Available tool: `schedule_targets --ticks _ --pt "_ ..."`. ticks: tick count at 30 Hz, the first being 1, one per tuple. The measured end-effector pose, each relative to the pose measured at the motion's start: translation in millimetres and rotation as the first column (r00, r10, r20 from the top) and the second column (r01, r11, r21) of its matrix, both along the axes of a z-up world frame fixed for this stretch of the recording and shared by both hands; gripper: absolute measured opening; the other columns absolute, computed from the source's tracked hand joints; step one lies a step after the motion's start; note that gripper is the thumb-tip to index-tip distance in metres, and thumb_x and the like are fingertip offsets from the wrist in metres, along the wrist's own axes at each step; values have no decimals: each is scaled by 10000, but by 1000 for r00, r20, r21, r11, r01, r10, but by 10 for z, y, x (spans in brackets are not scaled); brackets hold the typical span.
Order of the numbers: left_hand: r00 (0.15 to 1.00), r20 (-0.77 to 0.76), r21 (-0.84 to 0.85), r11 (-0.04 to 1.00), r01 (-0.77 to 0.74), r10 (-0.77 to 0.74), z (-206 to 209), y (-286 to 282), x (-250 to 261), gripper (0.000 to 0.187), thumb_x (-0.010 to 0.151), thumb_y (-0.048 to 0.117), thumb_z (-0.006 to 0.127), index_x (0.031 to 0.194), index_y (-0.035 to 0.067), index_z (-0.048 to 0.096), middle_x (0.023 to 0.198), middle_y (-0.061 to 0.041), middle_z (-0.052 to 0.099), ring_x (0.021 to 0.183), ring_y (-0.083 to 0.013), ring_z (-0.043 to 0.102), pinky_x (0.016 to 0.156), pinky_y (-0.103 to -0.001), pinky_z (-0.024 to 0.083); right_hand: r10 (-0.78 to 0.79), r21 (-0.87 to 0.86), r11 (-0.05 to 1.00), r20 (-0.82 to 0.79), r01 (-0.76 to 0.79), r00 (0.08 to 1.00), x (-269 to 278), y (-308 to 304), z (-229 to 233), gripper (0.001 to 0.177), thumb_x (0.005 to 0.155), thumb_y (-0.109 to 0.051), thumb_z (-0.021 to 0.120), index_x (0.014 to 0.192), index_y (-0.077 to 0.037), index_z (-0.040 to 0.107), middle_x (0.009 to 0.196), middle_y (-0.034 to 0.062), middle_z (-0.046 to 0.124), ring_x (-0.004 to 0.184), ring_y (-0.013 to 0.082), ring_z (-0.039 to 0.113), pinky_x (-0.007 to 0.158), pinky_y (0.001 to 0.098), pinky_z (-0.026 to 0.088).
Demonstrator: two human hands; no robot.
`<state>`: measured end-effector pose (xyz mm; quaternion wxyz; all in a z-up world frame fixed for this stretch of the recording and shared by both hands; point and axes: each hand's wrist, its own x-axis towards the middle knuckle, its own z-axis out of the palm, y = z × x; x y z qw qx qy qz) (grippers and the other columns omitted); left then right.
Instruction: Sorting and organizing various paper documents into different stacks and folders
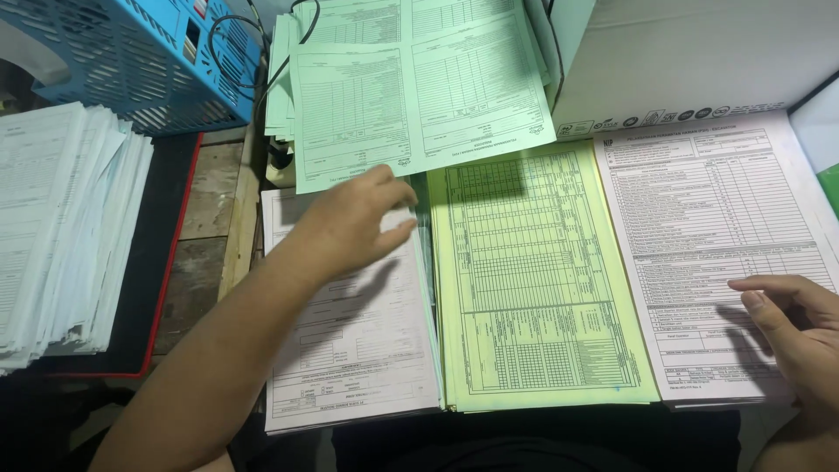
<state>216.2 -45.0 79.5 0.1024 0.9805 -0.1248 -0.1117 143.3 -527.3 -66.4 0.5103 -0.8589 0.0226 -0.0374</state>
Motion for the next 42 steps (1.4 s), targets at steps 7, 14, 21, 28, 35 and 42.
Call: schedule_targets --ticks 7,14,21,28,35,42 --pt "963 -107 -87 962 -258 248 -6 -185 277 754 977 403 610 1599 140 275 1092 -77 743 1048 -344 673 853 -517 527 13 -41 999 40 -12 999 -41 109 137 142 1103 -128 611 1180 -56 706 593 4 384 571 105 340 541 253 253" --pt "986 -20 26 986 -164 164 -209 -151 273 324 991 427 639 1171 159 604 788 -21 705 796 -245 667 610 -442 518 -24 -61 998 38 26 999 -51 125 146 126 1117 -109 630 1173 -43 722 650 31 479 617 106 382 594 232 272" --pt "931 81 -36 935 -353 355 -286 181 574 473 987 444 673 1291 119 516 904 -73 678 794 -293 665 617 -477 523 17 -65 998 41 -14 999 -34 86 87 135 1115 -112 614 1182 -33 701 591 23 403 552 115 345 539 250 252" --pt "934 -227 143 958 -247 275 3 -153 52 366 1052 444 600 1164 100 649 862 -52 704 646 -148 630 623 -307 594 3 -85 996 59 2 998 -43 161 188 137 1110 -112 608 1154 -34 712 573 12 366 568 105 310 554 256 215" --pt "855 -495 125 986 -107 155 -67 78 -1009 356 1005 445 629 1246 184 612 1142 -7 726 1032 -135 725 845 -295 655 21 -179 984 33 -15 999 -26 224 176 171 1066 -90 685 1203 -5 741 661 91 585 567 147 433 537 275 305" --pt "964 -94 -283 922 -264 248 -489 352 -1757 479 772 432 871 1139 178 698 1223 -20 590 1191 -211 581 953 -400 508 121 -381 919 29 -101 992 67 199 122 277 991 -168 721 1219 -19 771 639 99 583 611 200 506 664 324 412"
